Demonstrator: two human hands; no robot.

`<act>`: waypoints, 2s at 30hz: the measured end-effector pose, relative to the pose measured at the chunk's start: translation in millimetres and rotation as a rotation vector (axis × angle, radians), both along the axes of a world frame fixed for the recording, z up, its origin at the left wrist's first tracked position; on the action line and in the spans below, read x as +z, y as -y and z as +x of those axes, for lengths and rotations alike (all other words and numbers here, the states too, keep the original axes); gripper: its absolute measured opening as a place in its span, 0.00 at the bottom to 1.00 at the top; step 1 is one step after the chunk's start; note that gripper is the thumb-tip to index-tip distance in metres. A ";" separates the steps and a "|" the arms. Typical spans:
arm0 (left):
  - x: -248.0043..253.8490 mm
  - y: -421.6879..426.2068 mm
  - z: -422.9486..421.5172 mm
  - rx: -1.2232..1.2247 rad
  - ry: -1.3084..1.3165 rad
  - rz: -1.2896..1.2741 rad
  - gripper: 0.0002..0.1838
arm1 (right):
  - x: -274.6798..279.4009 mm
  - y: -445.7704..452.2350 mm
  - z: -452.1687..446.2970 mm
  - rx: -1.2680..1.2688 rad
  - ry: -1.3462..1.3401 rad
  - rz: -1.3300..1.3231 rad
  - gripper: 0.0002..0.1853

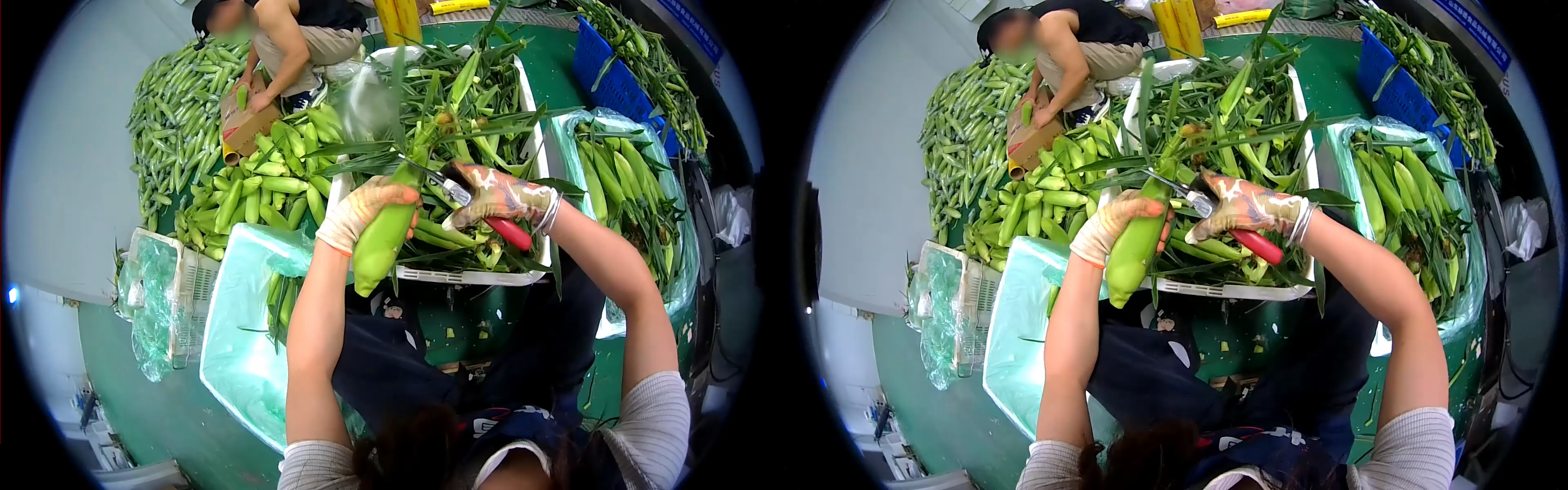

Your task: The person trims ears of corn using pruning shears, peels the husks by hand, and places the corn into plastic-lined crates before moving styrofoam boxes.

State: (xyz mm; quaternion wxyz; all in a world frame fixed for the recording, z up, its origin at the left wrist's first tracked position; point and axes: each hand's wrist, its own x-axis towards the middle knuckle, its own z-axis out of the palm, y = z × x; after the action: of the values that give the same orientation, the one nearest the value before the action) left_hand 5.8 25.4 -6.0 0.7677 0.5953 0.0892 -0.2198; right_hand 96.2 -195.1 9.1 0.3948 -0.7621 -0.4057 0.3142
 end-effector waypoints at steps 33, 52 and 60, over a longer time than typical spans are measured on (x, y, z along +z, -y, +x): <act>-152.4 -431.3 -27.0 1.332 0.681 -0.013 0.13 | -145.2 34.6 -10.1 -0.672 -0.738 -0.275 0.18; -412.3 -256.7 -266.9 0.813 -0.111 1.841 0.08 | -110.8 19.8 -49.3 -0.625 -0.409 -0.404 0.20; -151.3 -205.7 -316.9 1.032 0.314 0.463 0.21 | -88.0 64.9 -61.4 -0.657 -0.413 -0.169 0.24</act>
State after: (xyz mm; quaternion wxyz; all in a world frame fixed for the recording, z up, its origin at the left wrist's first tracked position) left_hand -311.1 231.1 -157.2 0.6294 0.6524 0.2984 0.2986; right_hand 34.8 -259.9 -79.0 0.4836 -0.8017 -0.0253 0.3502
